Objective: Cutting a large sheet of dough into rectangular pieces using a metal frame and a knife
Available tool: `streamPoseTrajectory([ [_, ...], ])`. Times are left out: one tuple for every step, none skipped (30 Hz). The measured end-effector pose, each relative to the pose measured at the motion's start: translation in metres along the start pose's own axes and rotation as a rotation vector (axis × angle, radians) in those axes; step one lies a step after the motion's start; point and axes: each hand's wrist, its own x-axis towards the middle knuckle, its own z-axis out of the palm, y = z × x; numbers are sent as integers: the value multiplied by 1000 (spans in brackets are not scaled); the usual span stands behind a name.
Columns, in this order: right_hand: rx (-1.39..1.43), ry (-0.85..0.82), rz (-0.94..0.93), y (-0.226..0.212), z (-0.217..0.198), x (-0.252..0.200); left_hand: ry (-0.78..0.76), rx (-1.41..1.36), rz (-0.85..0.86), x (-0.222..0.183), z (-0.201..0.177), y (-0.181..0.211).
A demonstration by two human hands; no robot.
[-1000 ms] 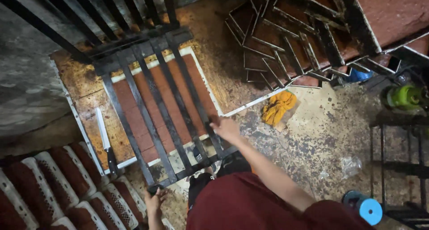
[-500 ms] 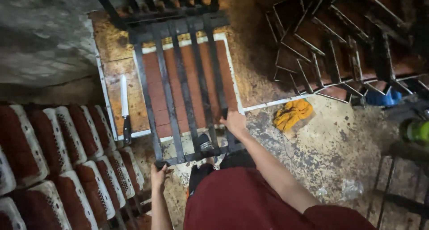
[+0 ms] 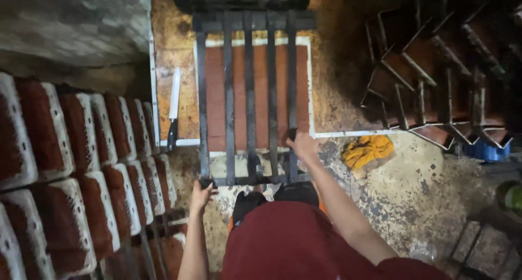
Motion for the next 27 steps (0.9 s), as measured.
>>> streamPoseTrajectory([
  [36, 2, -11, 4, 3, 1, -32, -10, 4, -3, -3, -1],
  [74, 17, -25, 6, 2, 11, -66, -23, 22, 1, -3, 5],
  [71, 18, -34, 3, -26, 4, -59, -30, 23, -1, -4, 5],
  [294, 126, -32, -1, -54, -5, -77, -30, 27, -3, -6, 4],
  [517, 232, -29, -4, -81, -13, -95, -31, 31, -6, -7, 4],
  [517, 225, -30, 8, -78, 28, -91, -31, 25, -6, -7, 4],
  [608, 350, -2, 21, -75, 70, -97, -28, 36, -6, -7, 5],
  [698, 482, 24, 33, -75, 114, -106, -26, 53, -3, -4, 8],
  [698, 481, 21, 31, -85, 143, -105, -28, 53, -5, -5, 7],
  [744, 465, 38, 29, -96, 173, -101, 1, 60, -5, -4, 8],
  [789, 449, 55, 26, -108, 203, -98, 29, 67, -6, -4, 8],
  [787, 445, 49, 99, -72, 239, -93, 24, 65, -6, -2, 9],
  [813, 411, 61, 110, -54, 309, -91, 17, 64, -6, -1, 10],
  [839, 375, 70, 40, -40, 397, -87, 10, 62, -7, -1, 12],
  [837, 370, 62, 30, -51, 380, -79, 3, 60, -5, 1, 11],
  [773, 371, 61, 23, -62, 361, -71, -19, 66, -3, 2, 10],
  [709, 372, 60, 15, -72, 342, -63, -40, 73, -2, 3, 9],
  [706, 367, 58, 8, -80, 322, -60, -43, 69, -5, 1, 11],
  [733, 365, 52, 0, -87, 302, -62, 3, 62, -9, 0, 13],
  [758, 360, 42, -8, -95, 281, -61, 45, 54, -15, -1, 13],
  [753, 353, 36, -3, -90, 272, -56, 39, 49, -14, -1, 10],
  [950, 375, -91, 3, -89, 265, -62, 39, 42, -11, -1, 8],
  [1146, 392, -221, 9, -87, 258, -69, 40, 34, -8, 0, 6],
  [1144, 390, -226, 9, -92, 252, -66, 35, 35, -7, -3, 6],
  [1185, 351, -242, 9, -97, 245, -85, 71, 24, -7, -6, 7],
  [1226, 307, -256, 10, -99, 237, -101, 108, 10, -8, -9, 5],
  [1225, 302, -259, 13, -94, 251, -97, 104, 7, -8, -9, 7],
])
